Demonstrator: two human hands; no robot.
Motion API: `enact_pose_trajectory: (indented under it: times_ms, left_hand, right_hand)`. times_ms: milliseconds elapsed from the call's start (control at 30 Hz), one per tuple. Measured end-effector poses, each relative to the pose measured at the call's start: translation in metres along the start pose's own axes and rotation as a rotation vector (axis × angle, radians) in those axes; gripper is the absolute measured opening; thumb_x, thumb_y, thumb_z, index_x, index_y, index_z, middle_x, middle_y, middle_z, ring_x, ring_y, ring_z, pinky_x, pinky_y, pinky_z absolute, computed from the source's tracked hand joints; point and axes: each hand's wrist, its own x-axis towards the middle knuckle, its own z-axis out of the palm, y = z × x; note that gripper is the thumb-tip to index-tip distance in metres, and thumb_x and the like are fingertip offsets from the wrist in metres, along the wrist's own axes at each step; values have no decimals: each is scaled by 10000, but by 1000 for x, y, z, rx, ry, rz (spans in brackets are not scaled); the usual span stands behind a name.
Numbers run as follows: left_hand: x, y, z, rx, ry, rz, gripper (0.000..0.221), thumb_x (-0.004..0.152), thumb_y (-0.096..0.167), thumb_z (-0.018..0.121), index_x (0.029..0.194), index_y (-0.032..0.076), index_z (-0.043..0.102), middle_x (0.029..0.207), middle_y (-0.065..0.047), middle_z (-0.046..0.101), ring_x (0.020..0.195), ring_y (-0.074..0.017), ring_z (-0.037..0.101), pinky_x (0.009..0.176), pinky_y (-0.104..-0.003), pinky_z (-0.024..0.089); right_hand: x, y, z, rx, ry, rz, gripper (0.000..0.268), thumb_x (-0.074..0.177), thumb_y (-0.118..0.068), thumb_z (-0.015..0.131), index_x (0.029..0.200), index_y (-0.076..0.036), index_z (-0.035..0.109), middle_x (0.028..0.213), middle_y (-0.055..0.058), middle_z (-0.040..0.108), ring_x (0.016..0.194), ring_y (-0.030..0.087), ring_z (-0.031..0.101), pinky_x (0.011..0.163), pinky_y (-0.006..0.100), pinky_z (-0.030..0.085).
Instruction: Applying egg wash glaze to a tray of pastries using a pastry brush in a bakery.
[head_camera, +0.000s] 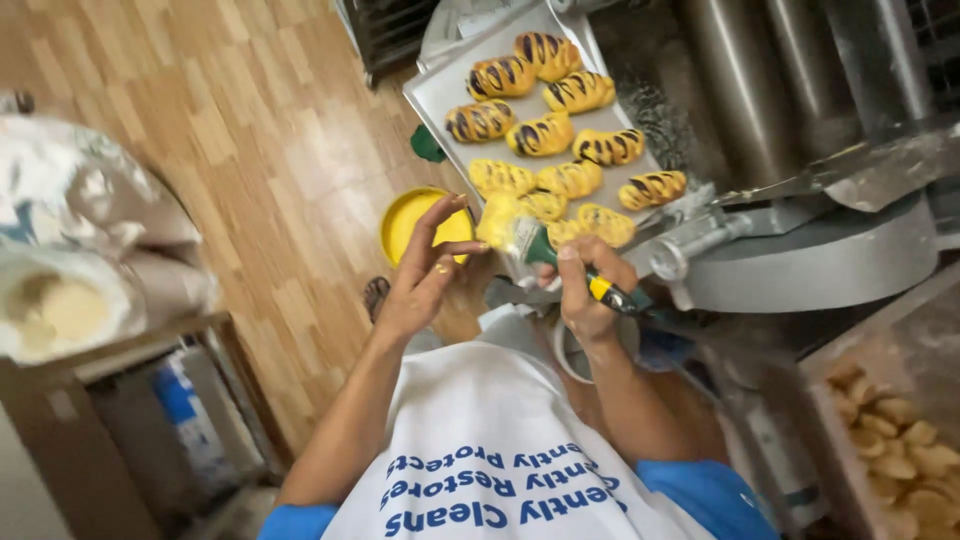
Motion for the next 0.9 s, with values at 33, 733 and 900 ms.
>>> enact_pose_trajectory:
  times_ms: [33, 733, 900]
  left_hand:
    - [2, 6, -21, -2, -12, -3, 688, 1011, 288, 530, 1612, 115, 245, 1607, -156, 327, 1201, -284, 675, 748, -287, 601]
    - [-40, 43, -230, 280, 580, -485, 526, 893, -70, 431, 1390, 77, 525, 1280, -194, 576, 864, -308, 725, 664, -320, 598]
    - [7, 41, -202, 392, 519, -467, 492, 945, -72, 425, 1421, 38, 491, 1286, -227, 570, 900, -322, 718, 687, -337, 583]
  right_hand:
    - [-1, -3, 12, -5, 12, -1, 269, 927, 25, 643, 660, 1, 620, 510, 140, 637, 407, 208, 646, 448, 272, 541]
    - [41, 238, 30, -709, 161, -113, 203, 772, 46, 718, 689, -74, 577, 596, 137, 595, 604, 358, 678, 598, 362, 510]
    - [64, 201, 121, -266, -112, 264, 153, 794, -77, 714, 689, -179, 668, 582, -61, 598, 613, 54, 569, 643, 232, 487]
